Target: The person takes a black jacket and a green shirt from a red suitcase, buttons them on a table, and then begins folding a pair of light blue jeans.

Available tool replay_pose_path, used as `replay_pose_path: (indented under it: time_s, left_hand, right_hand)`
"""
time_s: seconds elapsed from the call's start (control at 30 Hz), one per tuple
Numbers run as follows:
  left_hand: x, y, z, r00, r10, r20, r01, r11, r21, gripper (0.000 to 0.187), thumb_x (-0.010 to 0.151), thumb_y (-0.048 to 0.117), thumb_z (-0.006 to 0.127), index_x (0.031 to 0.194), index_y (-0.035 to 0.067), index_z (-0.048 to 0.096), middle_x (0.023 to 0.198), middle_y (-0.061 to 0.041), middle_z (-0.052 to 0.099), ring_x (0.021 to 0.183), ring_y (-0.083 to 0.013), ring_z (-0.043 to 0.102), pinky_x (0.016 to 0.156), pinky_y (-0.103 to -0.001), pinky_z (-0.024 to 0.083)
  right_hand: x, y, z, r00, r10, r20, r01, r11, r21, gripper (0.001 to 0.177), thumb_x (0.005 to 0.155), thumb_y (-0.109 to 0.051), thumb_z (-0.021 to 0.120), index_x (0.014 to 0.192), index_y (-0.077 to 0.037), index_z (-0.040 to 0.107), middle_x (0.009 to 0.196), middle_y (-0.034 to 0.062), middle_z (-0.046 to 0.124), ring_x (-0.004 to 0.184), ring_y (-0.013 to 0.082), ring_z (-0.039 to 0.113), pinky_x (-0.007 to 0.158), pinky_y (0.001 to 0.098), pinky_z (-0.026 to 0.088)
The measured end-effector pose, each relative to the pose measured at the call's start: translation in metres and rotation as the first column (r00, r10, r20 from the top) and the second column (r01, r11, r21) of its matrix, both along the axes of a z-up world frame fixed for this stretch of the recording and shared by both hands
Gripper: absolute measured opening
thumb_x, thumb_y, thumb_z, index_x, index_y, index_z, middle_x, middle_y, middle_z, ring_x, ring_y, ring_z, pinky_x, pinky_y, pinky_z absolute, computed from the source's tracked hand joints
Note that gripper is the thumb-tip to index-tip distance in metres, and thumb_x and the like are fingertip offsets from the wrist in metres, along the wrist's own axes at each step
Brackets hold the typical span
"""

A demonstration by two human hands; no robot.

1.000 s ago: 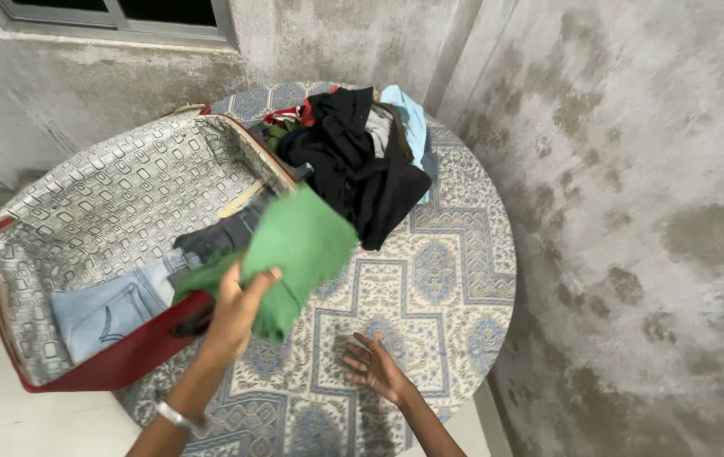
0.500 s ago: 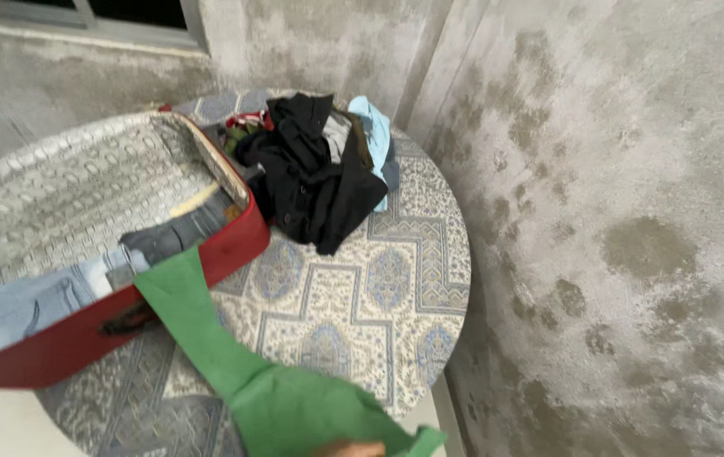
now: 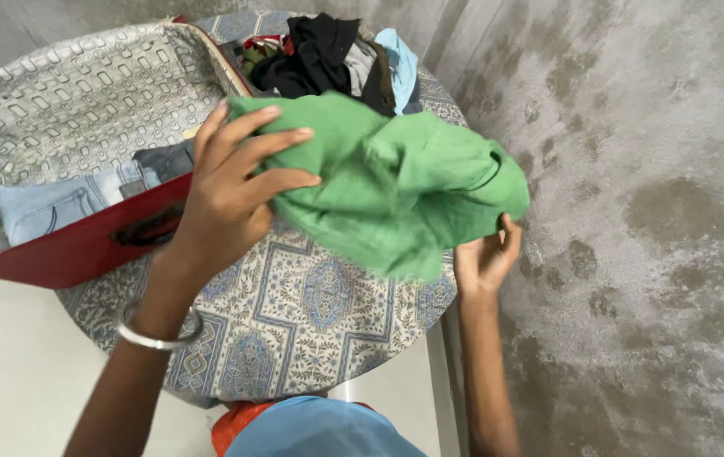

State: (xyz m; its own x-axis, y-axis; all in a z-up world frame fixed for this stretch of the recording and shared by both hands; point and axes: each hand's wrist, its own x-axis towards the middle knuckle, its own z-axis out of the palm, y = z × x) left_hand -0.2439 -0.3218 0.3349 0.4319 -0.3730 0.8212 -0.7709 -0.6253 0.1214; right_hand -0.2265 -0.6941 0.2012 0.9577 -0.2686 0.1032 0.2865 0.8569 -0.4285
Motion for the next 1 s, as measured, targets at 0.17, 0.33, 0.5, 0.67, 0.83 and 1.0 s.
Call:
replay_pose_path:
  time_s: [0.17, 0.33, 0.5, 0.67, 0.83, 1.0]
  left_hand:
    - [-0.01, 0.017, -0.114, 0.943, 0.037, -0.331, -0.164, 0.916, -0.365, 0.029, 0.084, -0.009, 0.069, 0.105, 0.011, 0.073, 0.15, -0.009, 0.06, 0.154, -0.0317, 0.042, 0.128, -0.048, 0.036]
    - [-0.032, 0.021, -0.32, 0.589, 0.135, -0.797, -0.381, 0.916, -0.126, 0.078, 0.074, -0.013, 0.067, 0.146, 0.007, 0.046, 0.166, -0.029, 0.017, 0.15, -0.0515, 0.017, 0.12, -0.053, 0.025]
    - [-0.071, 0.021, -0.412, 0.316, 0.122, -0.941, -0.277, 0.96, 0.031, 0.074, 0.086, 0.021, 0.071, 0.15, 0.008, 0.037, 0.161, -0.027, 0.021, 0.15, -0.0475, 0.015, 0.12, -0.052, 0.023]
    - [-0.044, 0.006, -0.415, 0.517, 0.047, -0.855, -0.195, 0.979, -0.063, 0.067, 0.095, 0.034, 0.067, 0.149, 0.003, 0.042, 0.163, -0.027, 0.026, 0.153, -0.0464, 0.019, 0.121, -0.056, 0.022]
    - [-0.024, -0.003, -0.457, 0.674, 0.02, -0.738, -0.022, 1.0, 0.007, 0.075, 0.096, 0.049, 0.062, 0.152, 0.004, 0.043, 0.163, -0.025, 0.032, 0.153, -0.0451, 0.022, 0.124, -0.059, 0.015]
    - [-0.017, 0.004, -0.489, 0.78, 0.067, -0.622, 0.064, 0.981, 0.185, 0.088, 0.095, 0.063, 0.055, 0.154, 0.001, 0.037, 0.16, -0.026, 0.033, 0.153, -0.0423, 0.023, 0.124, -0.06, 0.008]
  right_hand:
    - [-0.031, -0.019, -0.119, 0.989, -0.026, -0.148, 0.008, 0.993, -0.116, 0.024, 0.102, -0.009, 0.064, 0.122, -0.001, 0.053, 0.123, 0.0148, 0.057, 0.116, 0.0287, 0.061, 0.102, 0.0387, 0.053]
    - [-0.068, 0.02, -0.288, 0.642, -0.167, -0.748, -0.226, 0.891, -0.393, 0.064, 0.093, -0.019, 0.058, 0.149, -0.009, 0.03, 0.145, 0.0199, 0.045, 0.123, 0.0364, 0.054, 0.102, 0.051, 0.052]
    - [-0.093, 0.056, -0.334, 0.787, -0.468, -0.402, -0.193, 0.432, -0.881, 0.093, 0.094, -0.026, 0.068, 0.16, -0.008, 0.005, 0.16, 0.0224, 0.02, 0.143, 0.0379, 0.036, 0.111, 0.0485, 0.043]
    - [-0.051, 0.079, -0.313, 0.908, -0.412, -0.075, -0.086, -0.008, -0.996, 0.084, 0.102, -0.036, 0.063, 0.163, -0.003, 0.016, 0.164, 0.0259, 0.025, 0.148, 0.0417, 0.038, 0.118, 0.0493, 0.039]
    - [-0.019, 0.11, -0.313, 0.985, -0.155, 0.073, 0.014, -0.35, -0.937, 0.09, 0.098, -0.043, 0.066, 0.161, 0.001, 0.018, 0.164, 0.0291, 0.021, 0.152, 0.0476, 0.023, 0.123, 0.0559, 0.02]
    - [-0.027, 0.15, -0.355, 0.971, -0.092, 0.221, 0.082, -0.739, -0.669, 0.087, 0.096, -0.049, 0.062, 0.161, -0.006, 0.022, 0.167, 0.0255, 0.021, 0.157, 0.0428, 0.015, 0.125, 0.0591, 0.003]
